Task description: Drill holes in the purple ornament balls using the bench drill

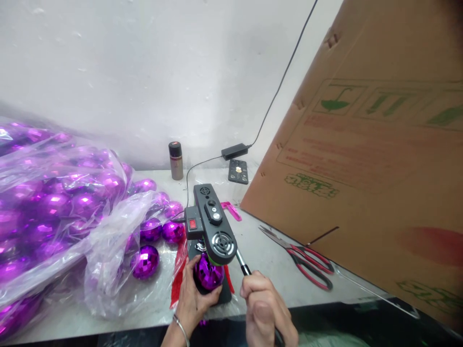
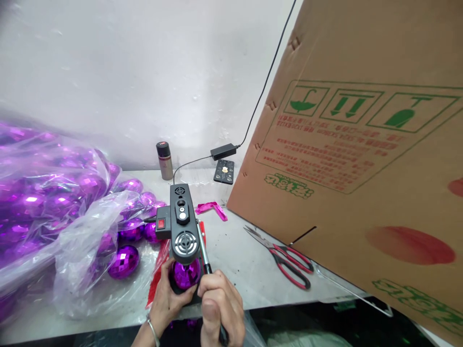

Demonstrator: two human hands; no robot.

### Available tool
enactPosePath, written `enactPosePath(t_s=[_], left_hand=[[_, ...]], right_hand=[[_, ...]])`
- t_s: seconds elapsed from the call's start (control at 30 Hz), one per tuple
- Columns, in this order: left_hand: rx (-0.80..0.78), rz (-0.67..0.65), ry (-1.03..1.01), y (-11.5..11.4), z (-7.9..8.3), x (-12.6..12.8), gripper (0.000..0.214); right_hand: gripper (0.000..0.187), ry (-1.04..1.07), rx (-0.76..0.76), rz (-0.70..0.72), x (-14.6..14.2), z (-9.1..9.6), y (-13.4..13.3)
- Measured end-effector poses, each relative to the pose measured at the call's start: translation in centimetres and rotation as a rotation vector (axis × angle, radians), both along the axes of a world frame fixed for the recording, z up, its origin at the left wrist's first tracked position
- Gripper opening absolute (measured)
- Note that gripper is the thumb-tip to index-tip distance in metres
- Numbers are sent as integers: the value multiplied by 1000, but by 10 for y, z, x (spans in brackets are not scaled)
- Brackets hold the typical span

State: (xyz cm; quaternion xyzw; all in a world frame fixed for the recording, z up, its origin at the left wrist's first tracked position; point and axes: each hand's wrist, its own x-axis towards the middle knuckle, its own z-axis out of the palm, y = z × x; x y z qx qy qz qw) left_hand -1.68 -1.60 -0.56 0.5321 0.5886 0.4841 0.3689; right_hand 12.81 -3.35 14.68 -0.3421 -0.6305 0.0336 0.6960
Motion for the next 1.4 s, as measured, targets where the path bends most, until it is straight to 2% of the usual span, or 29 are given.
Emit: enactPosePath(t_s=[0.37,0.57,0.83,0.93,1.1,1.2,1.33,1.4], left_hand=[[21,-2,30,2,3,0,79],[41,-3,17,5,4,2,77],[33,9,2,4,14,9,76],[33,12,-15,5,18,11,76],[26,10,-60,5,23,8,76],[90,35,-37,-14,12,2,75],[334,50,98,-73,-16,-4,73],[374,54,215,-103,-25,-9,61]], right_hand=[[33,66,-33,59,2,-23,-2],[33,105,-54,58,1,-25,-1],[44,148,38,-8,-9,-39,3],[44,184,68,0,-10,-23,8],[46,159,-104,23,-7,35,12],[49,146,-116,12,-7,48,10],[43,152,-88,26,-6,27,5],[42,159,-62,24,-6,16,4]])
